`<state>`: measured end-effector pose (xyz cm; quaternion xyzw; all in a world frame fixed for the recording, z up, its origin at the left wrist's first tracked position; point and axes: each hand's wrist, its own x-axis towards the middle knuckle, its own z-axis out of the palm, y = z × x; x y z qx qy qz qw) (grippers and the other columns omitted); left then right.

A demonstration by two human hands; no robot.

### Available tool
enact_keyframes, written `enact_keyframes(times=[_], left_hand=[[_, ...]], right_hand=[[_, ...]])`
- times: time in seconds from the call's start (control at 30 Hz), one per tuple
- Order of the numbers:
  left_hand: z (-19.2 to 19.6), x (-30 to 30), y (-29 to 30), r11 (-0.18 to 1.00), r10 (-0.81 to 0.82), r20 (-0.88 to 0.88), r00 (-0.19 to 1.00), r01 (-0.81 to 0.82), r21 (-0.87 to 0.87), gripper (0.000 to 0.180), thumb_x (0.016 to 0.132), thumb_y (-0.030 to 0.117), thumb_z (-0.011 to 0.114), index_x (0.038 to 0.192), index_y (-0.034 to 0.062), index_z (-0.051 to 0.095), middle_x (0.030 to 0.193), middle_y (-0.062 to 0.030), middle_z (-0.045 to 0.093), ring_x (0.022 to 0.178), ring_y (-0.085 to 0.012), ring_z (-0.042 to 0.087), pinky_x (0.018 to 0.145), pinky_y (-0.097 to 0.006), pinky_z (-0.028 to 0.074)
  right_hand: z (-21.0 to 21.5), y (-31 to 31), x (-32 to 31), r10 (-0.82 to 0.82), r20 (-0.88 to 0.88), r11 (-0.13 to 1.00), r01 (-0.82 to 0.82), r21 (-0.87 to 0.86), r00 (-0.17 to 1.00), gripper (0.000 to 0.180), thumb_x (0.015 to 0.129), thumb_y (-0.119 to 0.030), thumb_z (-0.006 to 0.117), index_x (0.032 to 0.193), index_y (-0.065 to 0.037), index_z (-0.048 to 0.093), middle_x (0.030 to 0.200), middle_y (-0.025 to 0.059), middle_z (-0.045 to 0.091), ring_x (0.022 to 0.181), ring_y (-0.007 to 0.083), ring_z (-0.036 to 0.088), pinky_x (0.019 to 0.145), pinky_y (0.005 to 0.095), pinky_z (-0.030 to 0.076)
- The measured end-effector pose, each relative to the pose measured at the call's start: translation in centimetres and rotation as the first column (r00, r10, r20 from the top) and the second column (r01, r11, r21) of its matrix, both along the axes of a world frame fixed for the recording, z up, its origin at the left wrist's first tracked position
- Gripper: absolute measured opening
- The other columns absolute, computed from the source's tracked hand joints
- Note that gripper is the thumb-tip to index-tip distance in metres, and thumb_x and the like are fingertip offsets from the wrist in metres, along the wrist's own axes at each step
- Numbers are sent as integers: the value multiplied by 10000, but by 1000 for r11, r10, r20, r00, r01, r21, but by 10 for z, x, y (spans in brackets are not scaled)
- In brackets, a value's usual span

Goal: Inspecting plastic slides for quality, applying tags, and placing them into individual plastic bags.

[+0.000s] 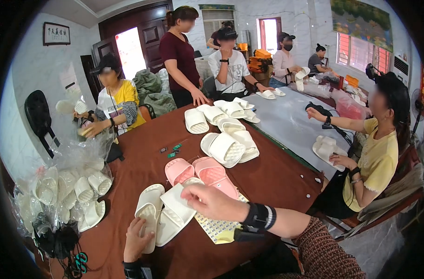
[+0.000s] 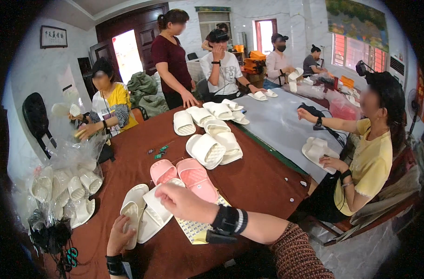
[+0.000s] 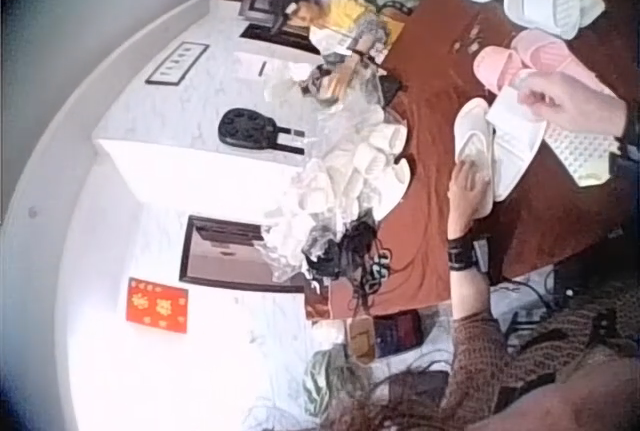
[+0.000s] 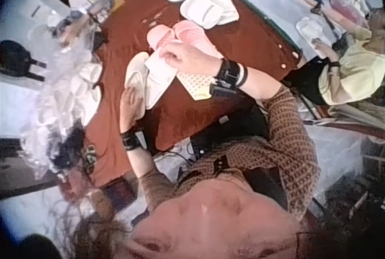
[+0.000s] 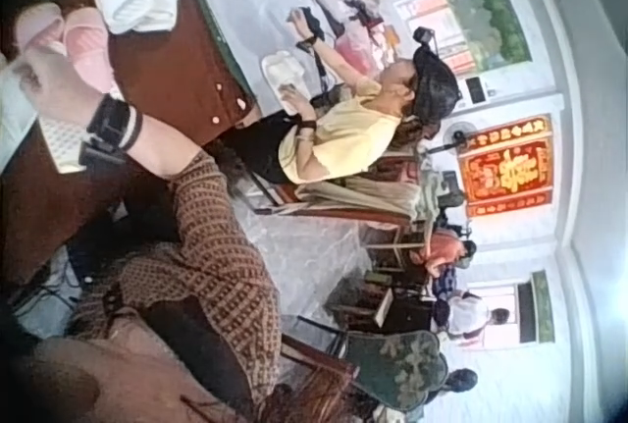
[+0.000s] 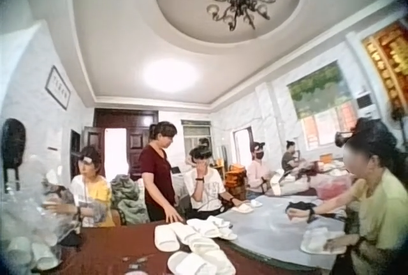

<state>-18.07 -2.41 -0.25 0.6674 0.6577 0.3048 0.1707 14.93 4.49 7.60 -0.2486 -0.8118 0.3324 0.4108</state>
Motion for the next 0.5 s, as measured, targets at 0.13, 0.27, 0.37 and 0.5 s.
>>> enact_keyframes(times=[0.13, 0.27, 0.37, 0.5], left_hand=[[-5, -4, -2, 999, -33, 23, 999, 34, -37, 639, 692, 286, 819, 1254, 73, 601, 1420, -194, 457, 1306, -385, 423, 1072, -479, 352], [-9, -8, -4, 998, -50, 0, 999, 50, -41, 676, 682, 317, 824, 1274, 90, 588, 1434, -190, 439, 1324, -393, 397, 1075, -508, 317], [-6, -3, -4, 997, -59, -53, 997, 56, -50, 694, 675, 326, 818, 1286, 101, 578, 1441, -188, 429, 1327, -389, 388, 1074, -518, 300], [-12, 0, -2, 999, -44, -123, 991, 45, 4, 704, 653, 309, 804, 1285, 108, 569, 1428, -178, 442, 1295, -387, 412, 1050, -513, 323]], right_hand=[[-34, 35, -10, -174, 210, 982, 154, 108, 962, 468, 850, -214, 665, 1209, 7, 462, 1185, 242, 520, 1134, 386, 508, 939, 475, 418], [-54, 37, -23, -298, 302, 940, 225, 255, 906, 553, 826, -303, 682, 1217, 9, 447, 1203, 250, 510, 1134, 399, 502, 965, 511, 387], [-45, 33, -28, -237, 505, 971, 189, 145, 830, 720, 836, -394, 661, 1375, -20, 365, 1299, 254, 470, 1230, 430, 437, 1073, 507, 287], [-40, 26, -35, -211, 558, 977, 154, 149, 803, 741, 825, -426, 662, 1369, -17, 371, 1323, 280, 444, 1238, 447, 430, 1060, 521, 294]])
